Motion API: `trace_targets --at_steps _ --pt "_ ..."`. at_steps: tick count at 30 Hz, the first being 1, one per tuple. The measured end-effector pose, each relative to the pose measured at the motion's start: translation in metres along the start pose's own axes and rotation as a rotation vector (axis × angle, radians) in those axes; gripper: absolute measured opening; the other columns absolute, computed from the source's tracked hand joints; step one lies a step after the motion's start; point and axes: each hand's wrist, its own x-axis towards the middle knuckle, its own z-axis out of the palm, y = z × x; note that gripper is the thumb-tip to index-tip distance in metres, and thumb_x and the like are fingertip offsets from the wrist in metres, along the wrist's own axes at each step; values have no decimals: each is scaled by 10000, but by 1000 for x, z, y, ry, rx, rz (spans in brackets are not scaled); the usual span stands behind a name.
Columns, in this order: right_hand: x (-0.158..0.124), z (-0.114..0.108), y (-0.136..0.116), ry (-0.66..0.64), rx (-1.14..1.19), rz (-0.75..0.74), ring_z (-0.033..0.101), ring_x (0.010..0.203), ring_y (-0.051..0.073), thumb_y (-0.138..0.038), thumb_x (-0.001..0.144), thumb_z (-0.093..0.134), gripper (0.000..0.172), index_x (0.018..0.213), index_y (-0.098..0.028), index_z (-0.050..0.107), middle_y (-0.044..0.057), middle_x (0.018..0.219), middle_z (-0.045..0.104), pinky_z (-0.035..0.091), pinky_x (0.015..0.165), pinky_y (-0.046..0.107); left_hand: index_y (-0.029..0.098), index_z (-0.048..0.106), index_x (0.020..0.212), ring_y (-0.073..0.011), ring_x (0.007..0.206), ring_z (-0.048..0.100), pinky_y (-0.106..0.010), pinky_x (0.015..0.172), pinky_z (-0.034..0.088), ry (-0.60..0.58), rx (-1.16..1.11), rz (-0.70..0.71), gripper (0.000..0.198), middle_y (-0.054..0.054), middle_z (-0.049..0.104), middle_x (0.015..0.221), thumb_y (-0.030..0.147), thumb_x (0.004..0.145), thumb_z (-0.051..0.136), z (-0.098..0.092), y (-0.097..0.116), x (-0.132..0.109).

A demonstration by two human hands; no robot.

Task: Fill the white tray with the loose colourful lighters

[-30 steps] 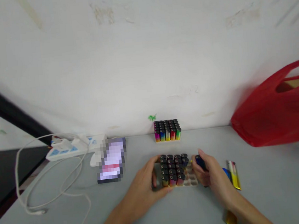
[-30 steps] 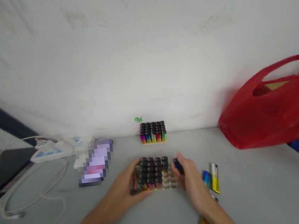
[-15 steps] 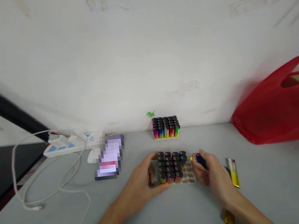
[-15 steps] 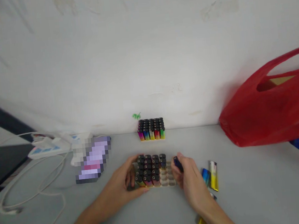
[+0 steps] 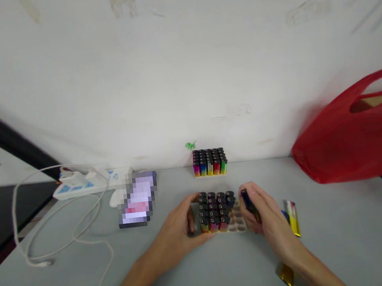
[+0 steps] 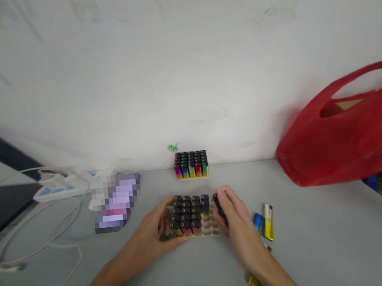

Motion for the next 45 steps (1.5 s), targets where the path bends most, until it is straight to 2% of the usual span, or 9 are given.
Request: trace_targets --at_steps 4,7,10,15,18,23,31,40,45 --pt "-9 6 -9 52 -181 -181 426 551 129 -591 1103 620 346 1022 -255 639 -46 719 551 366 535 275 230 525 1552 -232 816 657 -323 737 508 11 -1 4 814 -6 715 981 407 858 913 1 0 0" --pt "-10 3 -12 47 -281 -295 604 799 191 -514 1072 705 262 1026 -258 726 25 899 647 491 726 316 221 529 1551 -241 829 666 -328 747 515 14 -9 -2 819 -11 723 974 394 846 910 1 1 1" --pt "-9 -3 -13 28 -375 -412 625 1019 239 -445 1025 787 166 1009 -282 813 60 1054 649 503 894 356 222 528 1550 -258 887 688 -337 769 531 7 -31 9 813 -47 754 1075 402 853 904 1 1 1" --pt "-8 -10 -17 -81 -629 -455 655 818 238 -392 1024 807 108 1014 -290 839 43 892 719 507 769 375 218 533 1537 -251 845 693 -335 753 536 20 -5 23 795 -28 736 988 423 865 905 1 0 0" --pt "-9 -12 -17 -80 -790 -551 706 823 245 -373 1022 811 103 1057 -278 828 36 895 773 536 789 383 219 524 1538 -228 781 666 -315 707 514 32 8 34 784 1 700 904 433 883 897 2 0 0" --pt "-8 -16 -16 -88 -911 -661 746 863 220 -323 1047 782 118 1146 -260 793 16 966 809 567 804 352 233 520 1540 -225 779 653 -317 708 499 29 -14 19 801 0 701 930 400 864 916 3 -1 -1" --pt "-6 -22 -22 -111 -1018 -770 729 778 201 -279 1052 766 78 1106 -223 764 13 890 798 537 747 346 235 514 1552 -235 797 655 -323 715 494 20 -13 -5 814 3 684 917 423 866 909 2 2 -1" --pt "-6 -23 -24 -182 -1032 -663 741 850 226 -358 1059 743 130 1095 -240 783 36 963 820 530 860 404 238 517 1549 -245 819 682 -339 749 531 26 -8 22 804 -22 727 978 444 874 901 4 -2 0" --pt "-2 -32 -24 171 -1100 -489 644 749 234 -342 1053 638 168 1007 -233 757 27 811 714 470 727 375 248 499 1559 -234 789 675 -330 720 514 20 21 5 806 3 707 927 407 880 902 4 -3 -1"
